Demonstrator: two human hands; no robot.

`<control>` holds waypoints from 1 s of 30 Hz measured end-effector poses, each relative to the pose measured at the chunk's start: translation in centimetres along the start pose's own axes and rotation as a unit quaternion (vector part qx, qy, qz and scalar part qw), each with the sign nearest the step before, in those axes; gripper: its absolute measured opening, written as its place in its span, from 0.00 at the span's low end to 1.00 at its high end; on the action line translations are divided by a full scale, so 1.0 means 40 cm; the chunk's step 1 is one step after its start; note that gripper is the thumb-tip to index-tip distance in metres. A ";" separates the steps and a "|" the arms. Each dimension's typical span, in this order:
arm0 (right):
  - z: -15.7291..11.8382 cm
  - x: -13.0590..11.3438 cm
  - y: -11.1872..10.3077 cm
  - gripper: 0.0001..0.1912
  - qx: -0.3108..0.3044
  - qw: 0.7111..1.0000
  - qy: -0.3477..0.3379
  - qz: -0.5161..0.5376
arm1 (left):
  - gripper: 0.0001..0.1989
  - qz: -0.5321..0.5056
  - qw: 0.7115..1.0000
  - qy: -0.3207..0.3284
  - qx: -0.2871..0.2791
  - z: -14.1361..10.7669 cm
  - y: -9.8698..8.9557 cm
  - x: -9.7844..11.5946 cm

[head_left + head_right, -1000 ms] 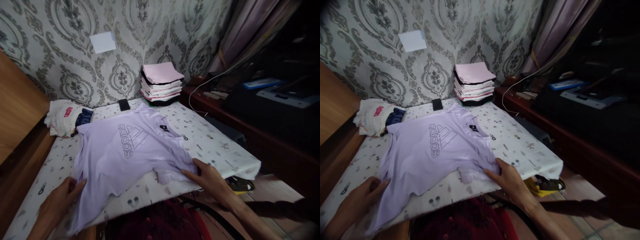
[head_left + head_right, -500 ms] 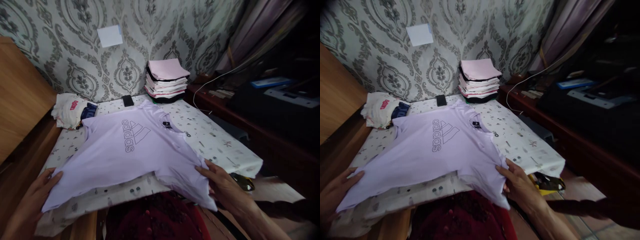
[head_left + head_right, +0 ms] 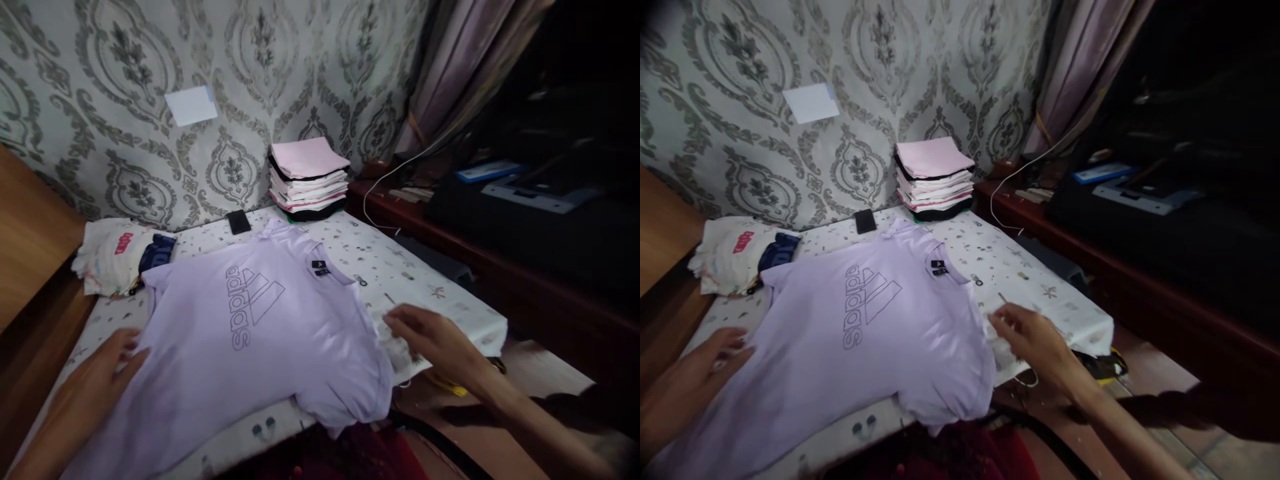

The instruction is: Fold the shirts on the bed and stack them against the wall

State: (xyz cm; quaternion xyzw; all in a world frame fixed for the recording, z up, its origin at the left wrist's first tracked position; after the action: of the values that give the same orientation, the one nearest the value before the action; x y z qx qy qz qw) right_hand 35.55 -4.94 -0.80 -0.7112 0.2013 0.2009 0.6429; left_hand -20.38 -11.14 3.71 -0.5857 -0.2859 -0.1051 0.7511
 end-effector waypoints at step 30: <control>0.217 0.016 -0.027 0.06 0.045 0.980 0.026 -0.193 | 0.10 -0.092 0.928 0.291 -0.215 0.467 0.861 0.896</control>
State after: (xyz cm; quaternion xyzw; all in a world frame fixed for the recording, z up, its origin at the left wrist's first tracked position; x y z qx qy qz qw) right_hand 36.44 3.77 -1.07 -0.7120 0.0860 0.0450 0.6954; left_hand 20.07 22.81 -1.91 -0.6479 -0.0782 -0.3979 0.6448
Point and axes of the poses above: each hand's wrist, its own z-axis towards the middle knuckle, its own y-axis out of the palm, x = y × z, the point moved 8 cm from there along z, towards the middle knuckle, and after that the axes turned 13 degrees about -z, right-handed, at the moved point
